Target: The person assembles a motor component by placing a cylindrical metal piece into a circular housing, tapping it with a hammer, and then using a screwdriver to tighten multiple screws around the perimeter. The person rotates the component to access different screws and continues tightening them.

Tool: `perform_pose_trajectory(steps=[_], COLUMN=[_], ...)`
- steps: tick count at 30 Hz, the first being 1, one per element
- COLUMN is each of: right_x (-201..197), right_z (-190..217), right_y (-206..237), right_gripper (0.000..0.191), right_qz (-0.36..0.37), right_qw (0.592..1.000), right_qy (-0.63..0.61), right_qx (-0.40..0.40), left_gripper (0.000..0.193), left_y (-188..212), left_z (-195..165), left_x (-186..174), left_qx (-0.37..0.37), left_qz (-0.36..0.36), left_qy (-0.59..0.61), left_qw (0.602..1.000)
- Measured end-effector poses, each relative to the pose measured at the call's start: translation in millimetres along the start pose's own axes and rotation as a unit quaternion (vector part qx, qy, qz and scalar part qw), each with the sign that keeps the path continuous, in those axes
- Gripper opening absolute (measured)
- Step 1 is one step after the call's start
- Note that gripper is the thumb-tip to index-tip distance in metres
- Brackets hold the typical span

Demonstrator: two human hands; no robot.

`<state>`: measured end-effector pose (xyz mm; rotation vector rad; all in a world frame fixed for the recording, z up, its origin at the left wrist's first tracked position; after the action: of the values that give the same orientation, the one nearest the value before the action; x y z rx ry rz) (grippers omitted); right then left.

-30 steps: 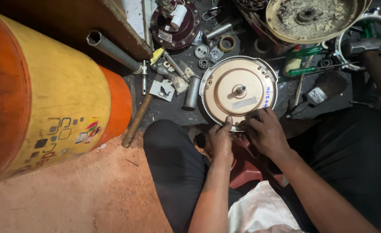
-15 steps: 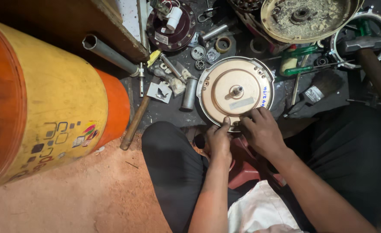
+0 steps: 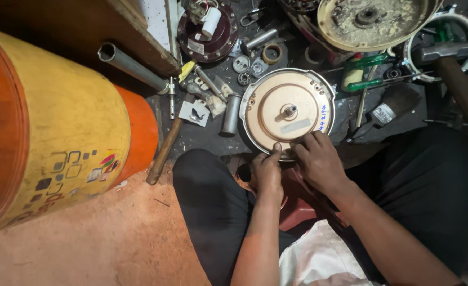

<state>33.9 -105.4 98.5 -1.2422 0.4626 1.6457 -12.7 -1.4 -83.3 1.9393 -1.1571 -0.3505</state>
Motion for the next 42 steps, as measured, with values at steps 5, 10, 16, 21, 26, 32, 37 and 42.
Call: perform_pose_trajectory(steps=[5,10,16,21,26,32,37,42], right_x=[-2,-2,-4,-7,-5,-7,-1,-3], right_z=[2,-2,0,4,4,5,-1,4], right_y=[-1,-3,-6,-7,-7,-4,-5,-6], right_gripper=[0.039,0.036,0.04,0.033,0.036,0.036,0.041,0.046], right_qz=[-0.001,0.005,0.012,-0.001,-0.002,-0.013,0.014,0.015], right_qw=[1.0,1.0,1.0,1.0,0.999,0.999,0.999,0.999], right_qy=[-0.016,-0.006,-0.013,-0.03,-0.032,-0.036,-0.03,-0.051], right_qx=[-0.007,0.016,0.012,0.006,0.01,-0.014,0.027,0.012], left_gripper=[0.026,0.019,0.025,0.021,0.013,0.026,0.021,0.019], left_y=[-1,-2,-4,-5,-4,-5,-3,2], left_z=[2,4,2,0,-6,-2,-6,-9], left_x=[-2,-2,-1,3,10,0,2,8], left_qx=[-0.004,-0.021,-0.005,0.0,0.023,0.018,0.019,0.011], left_qz=[-0.002,-0.005,0.01,0.025,0.064,0.026,0.026,0.048], left_qy=[0.012,0.002,0.025,0.042,0.076,0.042,0.044,0.091], left_qw=[1.0,1.0,1.0,0.999,0.995,0.999,0.999,0.995])
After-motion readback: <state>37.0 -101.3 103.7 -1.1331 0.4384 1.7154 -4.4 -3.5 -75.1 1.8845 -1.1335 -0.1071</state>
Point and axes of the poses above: each hand's wrist, its own y-axis away from the middle knuckle, its own x-axis out of the palm, z = x × y, the point moved 10 cm from there along -y, towards the middle knuckle, and after that the axes turned 2 degrees about -y, right-handed, at the moved point
